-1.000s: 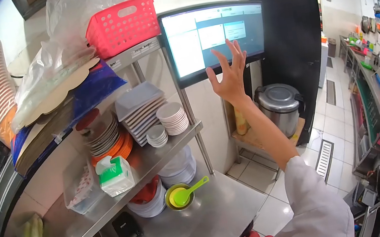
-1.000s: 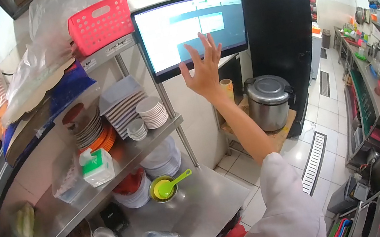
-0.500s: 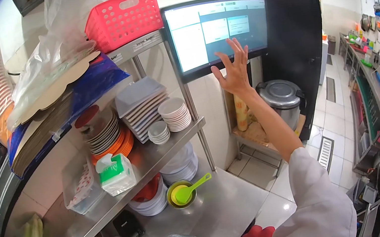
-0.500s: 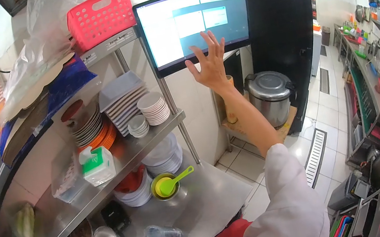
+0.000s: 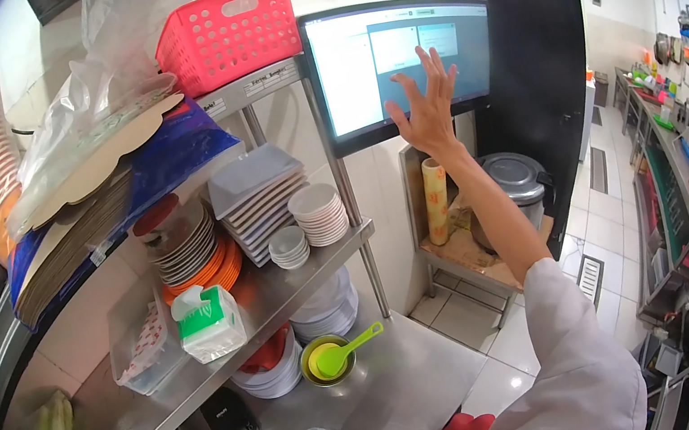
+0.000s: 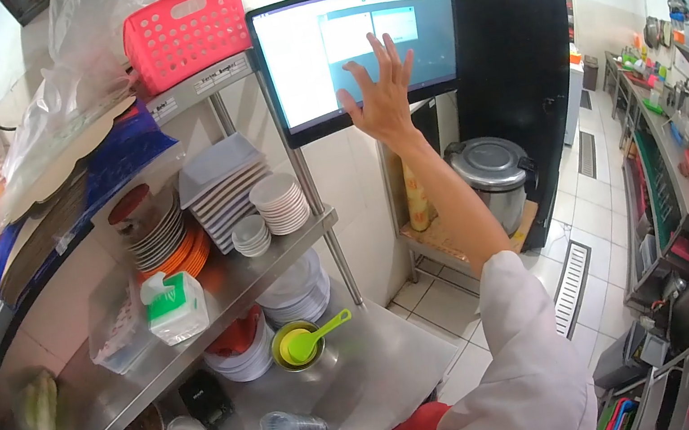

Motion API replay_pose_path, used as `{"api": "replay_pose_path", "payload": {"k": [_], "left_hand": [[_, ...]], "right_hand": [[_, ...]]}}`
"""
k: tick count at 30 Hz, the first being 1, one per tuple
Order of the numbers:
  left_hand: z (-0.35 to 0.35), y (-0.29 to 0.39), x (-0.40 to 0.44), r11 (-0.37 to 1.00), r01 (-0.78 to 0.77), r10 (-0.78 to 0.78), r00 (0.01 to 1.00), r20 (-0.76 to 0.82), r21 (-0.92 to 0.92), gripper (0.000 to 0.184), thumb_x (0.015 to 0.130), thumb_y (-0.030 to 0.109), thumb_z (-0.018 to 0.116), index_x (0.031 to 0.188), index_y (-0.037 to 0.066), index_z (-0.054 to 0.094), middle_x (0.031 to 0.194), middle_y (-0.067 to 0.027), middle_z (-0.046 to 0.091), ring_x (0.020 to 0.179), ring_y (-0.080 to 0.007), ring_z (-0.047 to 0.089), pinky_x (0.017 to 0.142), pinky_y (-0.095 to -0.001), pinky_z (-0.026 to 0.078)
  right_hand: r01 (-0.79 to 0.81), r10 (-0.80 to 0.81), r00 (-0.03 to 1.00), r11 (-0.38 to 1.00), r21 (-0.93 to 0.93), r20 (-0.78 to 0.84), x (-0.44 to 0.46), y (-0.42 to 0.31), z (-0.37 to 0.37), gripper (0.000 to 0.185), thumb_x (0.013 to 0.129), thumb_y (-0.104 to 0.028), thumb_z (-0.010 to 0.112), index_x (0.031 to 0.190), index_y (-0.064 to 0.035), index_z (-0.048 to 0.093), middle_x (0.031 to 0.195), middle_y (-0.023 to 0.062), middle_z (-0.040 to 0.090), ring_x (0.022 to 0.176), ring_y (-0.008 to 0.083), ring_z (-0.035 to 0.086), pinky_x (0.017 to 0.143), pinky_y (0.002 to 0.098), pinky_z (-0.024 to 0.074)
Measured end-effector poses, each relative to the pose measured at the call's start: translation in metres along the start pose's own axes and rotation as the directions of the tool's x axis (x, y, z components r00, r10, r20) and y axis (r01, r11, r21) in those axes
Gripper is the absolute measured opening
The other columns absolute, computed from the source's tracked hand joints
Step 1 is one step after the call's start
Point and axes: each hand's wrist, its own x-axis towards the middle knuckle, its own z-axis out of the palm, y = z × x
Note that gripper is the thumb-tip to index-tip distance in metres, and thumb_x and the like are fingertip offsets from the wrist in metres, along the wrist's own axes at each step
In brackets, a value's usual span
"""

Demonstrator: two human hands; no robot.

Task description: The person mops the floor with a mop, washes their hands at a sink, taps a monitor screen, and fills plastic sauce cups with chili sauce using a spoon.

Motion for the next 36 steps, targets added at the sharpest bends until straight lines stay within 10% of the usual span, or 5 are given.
{"api": "replay_pose_path", "payload": {"k": [11,14,17,29,36], "left_hand": [[0.005,0.029,0.006,0.996,-0.056,0.051,0.996,0.066,0.075,0.082,0.072,0.021,0.092,0.141,0.001,0.053,0.138,-0.0174,0.060,0.125,-0.0332,0.057,0.109,-0.0432,0.044],[0.001,0.025,0.008,0.938,-0.217,0.193,0.975,0.110,0.272,0.068,0.077,0.029,0.087,0.133,0.002,0.061,0.127,-0.0186,0.066,0.118,-0.0370,0.061,0.108,-0.0471,0.044],[0.015,0.070,0.019,0.826,-0.506,0.433,0.852,0.294,0.248,0.063,0.064,0.022,0.097,0.113,-0.003,0.065,0.105,-0.0136,0.072,0.093,-0.0254,0.070,0.083,-0.0398,0.057],[0.026,0.020,0.029,0.840,-0.411,0.422,0.905,0.049,0.354,0.032,0.090,0.022,0.076,0.111,-0.001,0.067,0.094,-0.0125,0.075,0.078,-0.0272,0.068,0.074,-0.0402,0.054],[0.008,-0.161,0.022,0.746,0.211,0.051,0.927,-0.370,0.632,0.061,0.090,0.044,0.071,0.130,0.000,0.060,0.110,-0.0196,0.068,0.102,-0.0363,0.063,0.098,-0.0504,0.047]], "right_hand": [[-0.026,0.049,0.993,0.979,0.200,-0.110,0.011,-0.035,-0.027,0.032,0.089,-0.025,0.070,0.118,-0.0136,0.061,0.154,0.0188,0.034,0.147,0.0414,0.027,0.119,0.0688,0.0122],[-0.159,0.041,0.983,0.686,0.710,0.181,-0.032,-0.138,-0.107,0.034,0.084,-0.001,0.070,0.117,-0.0035,0.062,0.121,0.0178,0.063,0.115,0.0329,0.062,0.097,0.0440,0.0478],[-0.304,-0.701,0.589,0.271,0.913,0.404,-0.137,-0.246,-0.175,0.019,0.093,-0.009,0.060,0.111,-0.0056,0.062,0.114,0.0127,0.062,0.104,0.0302,0.063,0.084,0.0400,0.0527],[-0.954,-0.439,-0.167,-0.156,-0.258,0.883,-0.423,-0.262,-0.210,0.023,0.088,-0.004,0.060,0.110,0.0011,0.060,0.092,0.0151,0.069,0.075,0.0252,0.069,0.064,0.0388,0.0547],[-0.909,-0.392,-0.349,0.362,-0.206,0.851,-0.457,-0.270,-0.231,0.044,0.095,-0.043,0.066,0.107,-0.0007,0.070,0.085,0.0088,0.069,0.071,0.0201,0.068,0.062,0.0350,0.0555]]}}
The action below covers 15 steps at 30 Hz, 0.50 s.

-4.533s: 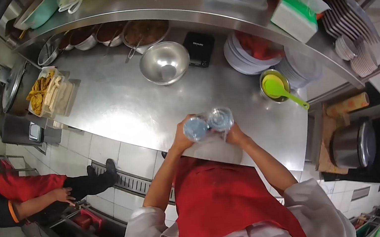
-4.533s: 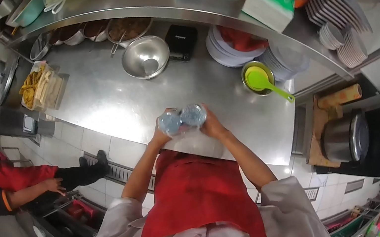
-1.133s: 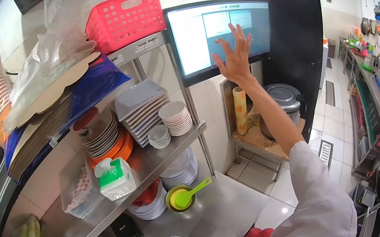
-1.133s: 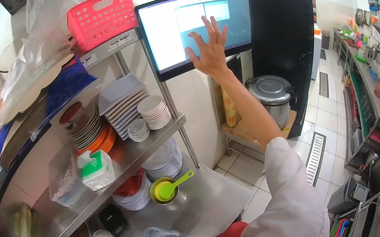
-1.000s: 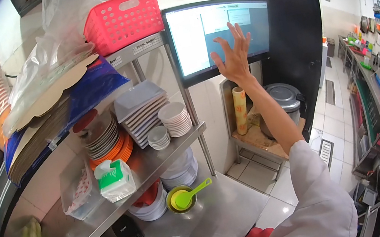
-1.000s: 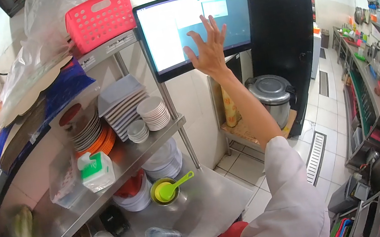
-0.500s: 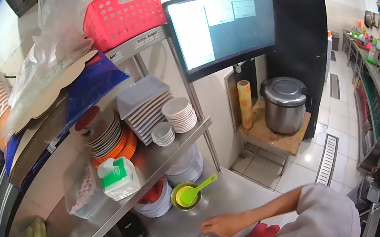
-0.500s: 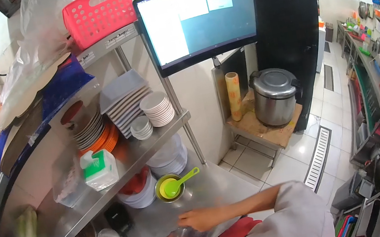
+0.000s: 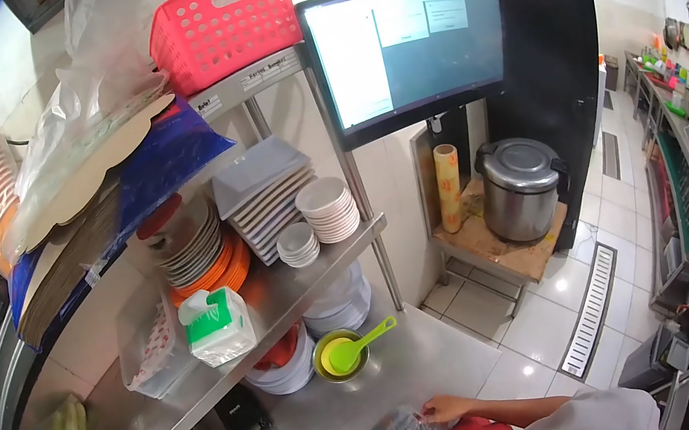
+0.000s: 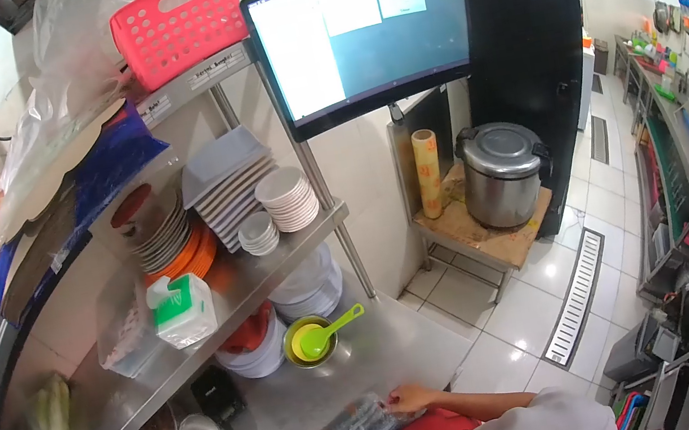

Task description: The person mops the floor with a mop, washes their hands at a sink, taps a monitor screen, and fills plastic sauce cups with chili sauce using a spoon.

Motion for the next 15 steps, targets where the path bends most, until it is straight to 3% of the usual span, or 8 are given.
{"api": "replay_pose_path", "payload": {"k": [2,3,4,5,8,11,14,15], "left_hand": [[-0.007,0.020,-0.038,0.971,0.206,-0.146,0.915,-0.377,0.123,0.055,0.098,0.044,0.063,0.127,-0.002,0.060,0.096,-0.0193,0.070,0.093,-0.0341,0.064,0.089,-0.0506,0.051],[-0.016,0.020,-0.041,0.957,0.255,-0.266,0.961,-0.070,-0.136,0.049,0.099,0.041,0.061,0.125,-0.001,0.062,0.091,-0.0166,0.069,0.087,-0.0303,0.064,0.082,-0.0461,0.051],[-0.024,0.018,-0.042,0.861,0.363,-0.281,0.923,0.261,-0.356,0.044,0.101,0.038,0.060,0.122,-0.001,0.063,0.085,-0.0138,0.068,0.081,-0.0265,0.064,0.075,-0.0416,0.052],[-0.032,0.016,-0.046,0.699,0.513,-0.191,0.806,0.560,-0.499,0.039,0.102,0.034,0.059,0.119,0.000,0.065,0.080,-0.0110,0.067,0.076,-0.0226,0.064,0.068,-0.0371,0.052],[-0.057,0.072,-0.063,0.589,0.462,-0.212,0.880,0.425,-0.663,0.028,0.104,0.026,0.057,0.113,0.002,0.069,0.076,-0.0045,0.064,0.062,-0.0119,0.057,0.054,-0.0261,0.045],[-0.061,0.091,-0.063,0.606,0.197,-0.074,0.979,0.192,-0.770,0.028,0.106,0.022,0.051,0.104,0.001,0.070,0.079,-0.0040,0.065,0.061,-0.0099,0.052,0.049,-0.0265,0.038],[-0.064,0.102,-0.061,0.502,0.200,-0.171,0.977,0.131,-0.841,0.030,0.107,0.020,0.047,0.098,0.002,0.068,0.079,-0.0039,0.065,0.061,-0.0102,0.051,0.050,-0.0263,0.037],[-0.066,0.109,-0.060,0.465,0.197,-0.205,0.972,0.112,-0.863,0.031,0.108,0.020,0.046,0.096,0.002,0.068,0.079,-0.0039,0.065,0.062,-0.0103,0.050,0.051,-0.0262,0.037]], "right_hand": [[-0.031,0.018,0.998,0.978,0.204,0.066,-0.002,0.005,0.010,0.057,0.093,-0.056,0.067,0.106,0.0002,0.071,0.087,0.0086,0.069,0.072,0.0199,0.068,0.065,0.0363,0.0559],[0.085,-0.088,0.996,0.988,0.132,0.017,-0.001,0.006,0.015,0.059,0.093,-0.057,0.067,0.108,0.0001,0.071,0.089,0.0081,0.070,0.075,0.0195,0.067,0.068,0.0360,0.0554],[0.196,-0.194,0.981,0.979,0.054,-0.024,0.002,0.009,0.020,0.061,0.093,-0.058,0.067,0.111,0.0000,0.071,0.090,0.0076,0.070,0.077,0.0191,0.066,0.070,0.0356,0.0549],[0.299,-0.300,0.952,0.954,-0.027,-0.053,0.005,0.013,0.024,0.063,0.093,-0.060,0.067,0.113,-0.0001,0.071,0.091,0.0072,0.070,0.079,0.0187,0.065,0.073,0.0353,0.0543],[0.100,-0.117,0.991,0.963,0.249,0.056,-0.006,-0.013,0.014,0.062,0.093,-0.058,0.068,0.119,-0.0016,0.070,0.098,0.0065,0.070,0.089,0.0179,0.063,0.081,0.0339,0.0520],[-0.004,-0.048,0.983,0.960,0.280,0.177,0.006,-0.003,0.010,0.062,0.093,-0.056,0.069,0.125,-0.0035,0.068,0.104,0.0071,0.071,0.095,0.0176,0.061,0.088,0.0345,0.0498],[0.157,-0.193,0.976,0.942,0.297,0.096,-0.002,-0.016,0.005,0.061,0.093,-0.056,0.069,0.127,-0.0057,0.068,0.113,0.0084,0.070,0.104,0.0180,0.061,0.096,0.0348,0.0477],[0.119,-0.167,0.980,0.928,0.352,0.110,-0.007,-0.022,0.003,0.061,0.093,-0.056,0.070,0.127,-0.0056,0.067,0.116,0.0083,0.069,0.107,0.0184,0.060,0.097,0.0348,0.0470]]}}
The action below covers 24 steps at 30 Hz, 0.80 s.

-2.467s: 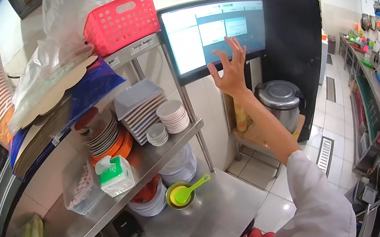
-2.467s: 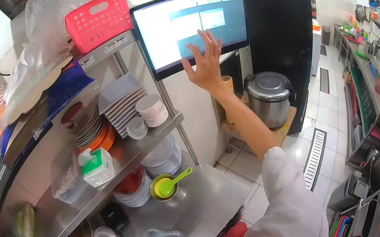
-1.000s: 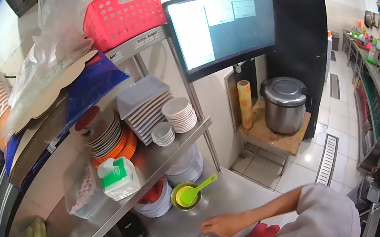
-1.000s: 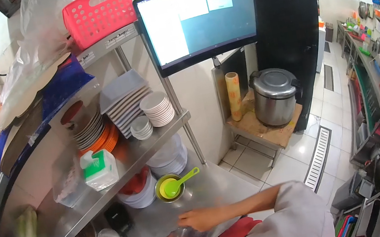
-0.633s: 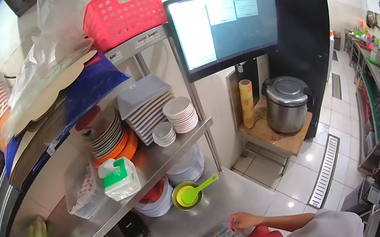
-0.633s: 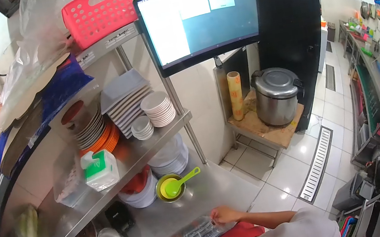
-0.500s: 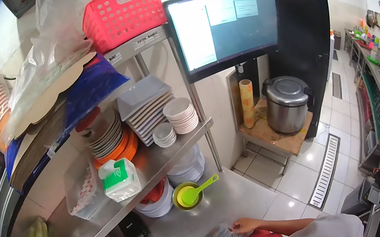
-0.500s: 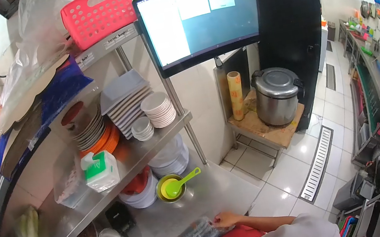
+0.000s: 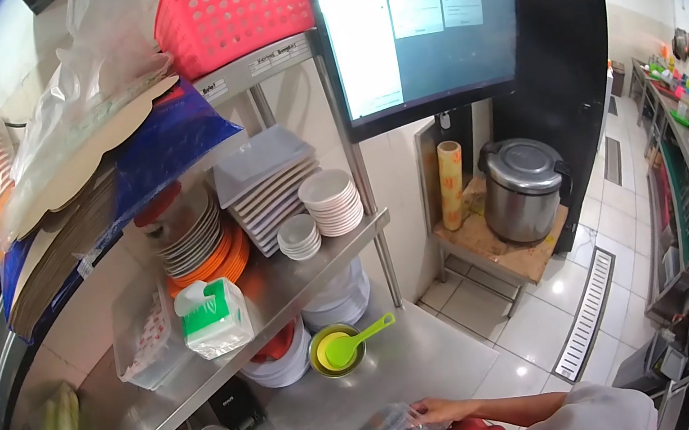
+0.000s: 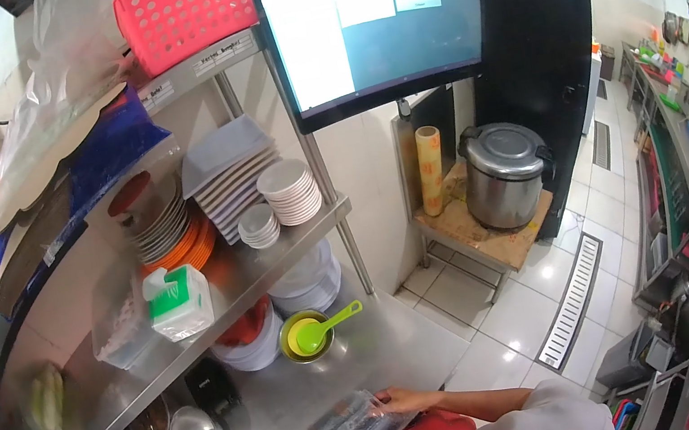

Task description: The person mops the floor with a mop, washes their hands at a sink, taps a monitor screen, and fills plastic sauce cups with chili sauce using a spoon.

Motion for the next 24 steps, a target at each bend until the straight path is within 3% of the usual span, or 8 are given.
{"api": "replay_pose_path", "payload": {"k": [4,10,13,16,17,20,23,24], "left_hand": [[-0.005,0.013,0.005,0.999,0.044,-0.045,0.999,0.019,0.029,0.028,0.109,0.025,0.047,0.101,0.003,0.063,0.078,-0.0043,0.061,0.062,-0.0117,0.052,0.051,-0.0266,0.040],[-0.022,0.062,0.023,0.959,0.256,-0.271,0.952,0.138,0.119,0.045,0.106,0.029,0.054,0.142,0.003,0.044,0.100,-0.0120,0.063,0.079,-0.0192,0.062,0.065,-0.0302,0.053],[-0.035,0.112,0.023,0.994,0.073,-0.110,0.813,0.572,0.087,0.051,0.102,0.031,0.059,0.143,0.002,0.048,0.107,-0.0139,0.064,0.101,-0.0254,0.064,0.082,-0.0360,0.056],[-0.049,0.122,0.045,0.824,0.084,-0.502,0.566,0.654,0.560,0.020,0.092,0.011,0.072,0.106,-0.002,0.069,0.081,-0.0031,0.071,0.067,-0.0173,0.054,0.066,-0.0365,0.048],[-0.052,0.110,0.052,0.787,0.058,-0.543,0.538,0.645,0.614,0.017,0.091,0.004,0.071,0.107,-0.001,0.070,0.075,-0.0012,0.068,0.074,-0.0135,0.058,0.069,-0.0307,0.048],[-0.081,0.031,0.084,0.875,-0.201,-0.233,0.621,0.748,0.439,0.022,0.090,0.001,0.070,0.112,0.001,0.071,0.081,-0.0029,0.069,0.081,-0.0122,0.061,0.073,-0.0279,0.050],[-0.049,0.034,0.064,0.952,0.134,-0.268,0.799,0.539,0.275,0.039,0.095,0.019,0.073,0.128,0.002,0.062,0.096,-0.0057,0.068,0.088,-0.0165,0.066,0.079,-0.0337,0.056],[-0.027,0.054,0.051,0.940,-0.037,-0.156,0.839,0.521,0.340,0.029,0.102,0.003,0.054,0.129,0.006,0.064,0.092,-0.0018,0.068,0.082,-0.0112,0.064,0.070,-0.0285,0.055]], "right_hand": [[-0.110,0.112,0.994,0.983,0.150,-0.006,-0.004,-0.014,0.006,0.065,0.091,-0.057,0.071,0.130,-0.0044,0.065,0.126,0.0069,0.066,0.118,0.0209,0.058,0.104,0.0349,0.0446],[-0.271,0.219,0.962,0.826,0.494,0.162,0.006,-0.017,0.002,0.056,0.096,-0.044,0.069,0.133,-0.0017,0.064,0.129,0.0053,0.066,0.121,0.0186,0.059,0.103,0.0352,0.0479],[-0.260,0.143,0.960,0.772,0.580,0.239,0.017,0.006,-0.015,0.046,0.099,-0.034,0.067,0.131,-0.0018,0.065,0.127,0.0049,0.068,0.116,0.0159,0.062,0.099,0.0345,0.0515],[-0.268,0.139,0.956,0.772,0.576,0.258,0.019,0.015,-0.016,0.040,0.100,-0.029,0.065,0.130,-0.0020,0.065,0.123,0.0046,0.069,0.110,0.0145,0.065,0.097,0.0336,0.0536],[-0.275,0.150,0.954,0.780,0.562,0.258,0.019,0.017,-0.014,0.039,0.101,-0.028,0.064,0.130,-0.0021,0.066,0.122,0.0046,0.070,0.108,0.0143,0.066,0.096,0.0333,0.0540],[-0.285,0.112,0.945,0.744,0.604,0.308,0.026,0.030,-0.022,0.034,0.101,-0.025,0.065,0.125,-0.0004,0.066,0.125,0.0055,0.067,0.116,0.0110,0.061,0.100,0.0313,0.0502],[-0.197,0.082,0.974,0.771,0.606,0.212,0.021,0.018,-0.018,0.037,0.101,-0.025,0.064,0.129,-0.0019,0.063,0.127,0.0050,0.066,0.118,0.0128,0.060,0.104,0.0316,0.0486],[-0.129,0.058,0.988,0.808,0.575,0.140,0.012,0.000,-0.018,0.036,0.101,-0.023,0.063,0.131,-0.0036,0.061,0.126,0.0048,0.065,0.118,0.0149,0.060,0.106,0.0349,0.0492]]}}
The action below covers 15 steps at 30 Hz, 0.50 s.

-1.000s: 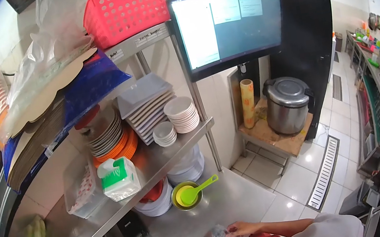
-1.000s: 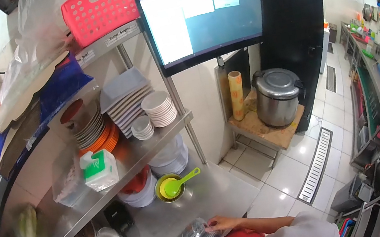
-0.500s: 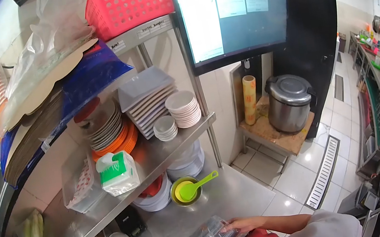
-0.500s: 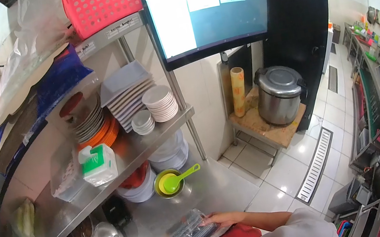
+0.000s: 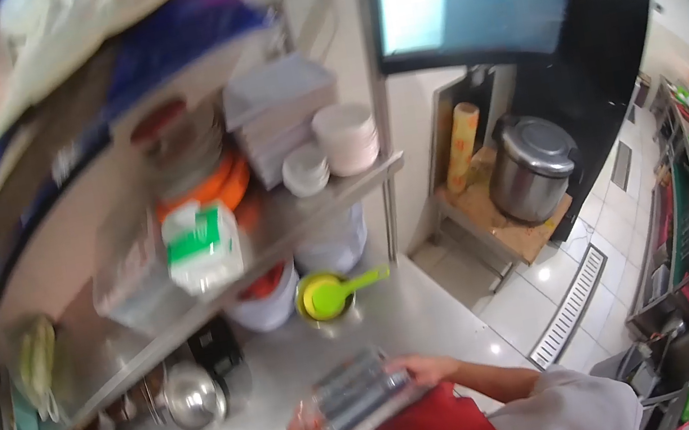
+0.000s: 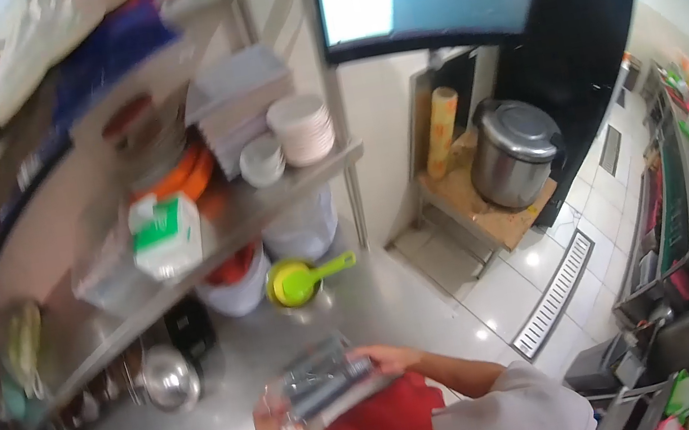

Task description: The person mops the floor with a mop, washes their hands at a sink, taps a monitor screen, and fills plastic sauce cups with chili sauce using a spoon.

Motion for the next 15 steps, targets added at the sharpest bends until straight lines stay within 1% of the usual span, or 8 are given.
{"api": "replay_pose_path", "payload": {"k": [1,2,3,4,5,7,11,15], "left_hand": [[0.016,0.020,-0.002,0.990,0.105,-0.116,0.985,-0.126,-0.097,0.030,0.099,0.002,0.055,0.128,0.005,0.065,0.090,-0.0010,0.067,0.078,-0.0094,0.062,0.065,-0.0237,0.052],[0.009,-0.024,0.011,0.979,-0.201,0.205,0.970,-0.135,0.039,0.033,0.098,0.000,0.050,0.125,0.006,0.067,0.089,-0.0008,0.066,0.075,-0.0081,0.060,0.059,-0.0227,0.050],[0.014,-0.026,0.019,0.930,-0.288,0.340,0.910,-0.236,0.230,0.031,0.096,0.001,0.054,0.123,0.005,0.068,0.085,-0.0011,0.065,0.069,-0.0079,0.058,0.057,-0.0230,0.048],[0.013,-0.034,0.025,0.891,-0.279,0.394,0.867,-0.306,0.358,0.032,0.093,0.000,0.057,0.122,0.007,0.069,0.085,-0.0001,0.067,0.067,-0.0095,0.056,0.057,-0.0259,0.047],[0.018,0.018,0.014,0.915,-0.055,0.198,0.925,-0.325,0.399,0.036,0.090,-0.003,0.059,0.122,0.009,0.069,0.086,-0.0048,0.071,0.068,-0.0127,0.061,0.062,-0.0300,0.049],[0.014,0.006,0.032,0.853,-0.157,0.378,0.843,-0.384,0.497,0.032,0.092,0.004,0.060,0.124,0.007,0.067,0.084,-0.0166,0.069,0.068,-0.0172,0.065,0.066,-0.0338,0.051],[0.011,0.004,0.029,0.988,-0.153,0.143,0.932,-0.332,-0.005,0.034,0.100,0.009,0.059,0.134,0.002,0.060,0.085,-0.0025,0.062,0.076,-0.0095,0.056,0.067,-0.0273,0.045],[0.010,0.008,0.000,0.862,-0.068,-0.032,0.982,-0.187,-0.503,0.052,0.098,0.004,0.061,0.146,0.010,0.042,0.103,0.0002,0.059,0.086,-0.0082,0.056,0.071,-0.0195,0.045]], "right_hand": [[-0.013,0.014,1.000,0.998,0.058,-0.023,0.012,0.018,-0.015,0.036,0.101,-0.023,0.063,0.133,-0.0059,0.059,0.125,0.0054,0.065,0.119,0.0185,0.060,0.106,0.0411,0.0503],[-0.023,0.029,0.999,0.993,0.117,-0.045,0.023,0.033,-0.027,0.037,0.102,-0.023,0.062,0.135,-0.0082,0.057,0.124,0.0059,0.064,0.119,0.0222,0.060,0.107,0.0473,0.0513],[-0.133,0.150,0.986,0.968,0.214,-0.069,0.021,0.011,-0.008,0.036,0.101,-0.023,0.062,0.135,-0.0094,0.057,0.126,0.0073,0.064,0.120,0.0246,0.061,0.104,0.0525,0.0529],[0.005,0.000,1.000,0.986,0.165,-0.028,0.024,0.026,-0.015,0.040,0.100,-0.026,0.064,0.135,-0.0073,0.057,0.130,0.0083,0.063,0.121,0.0259,0.061,0.105,0.0533,0.0516],[-0.075,0.092,0.993,0.979,0.190,-0.080,0.022,0.018,0.001,0.044,0.100,-0.026,0.064,0.137,-0.0052,0.055,0.133,0.0099,0.062,0.123,0.0274,0.060,0.105,0.0544,0.0511],[-0.144,0.168,0.981,0.966,0.217,-0.096,0.023,0.000,0.025,0.049,0.100,-0.027,0.064,0.140,-0.0017,0.052,0.137,0.0130,0.060,0.126,0.0299,0.058,0.106,0.0562,0.0497],[-0.159,0.168,0.986,0.947,0.280,-0.005,0.024,0.002,0.032,0.050,0.101,-0.024,0.061,0.142,0.0023,0.049,0.138,0.0171,0.059,0.127,0.0306,0.059,0.108,0.0528,0.0485],[-0.221,0.219,0.975,0.938,0.268,0.039,0.034,0.016,0.005,0.053,0.098,-0.022,0.063,0.141,0.0049,0.049,0.137,0.0194,0.060,0.126,0.0309,0.060,0.109,0.0472,0.0476]]}}
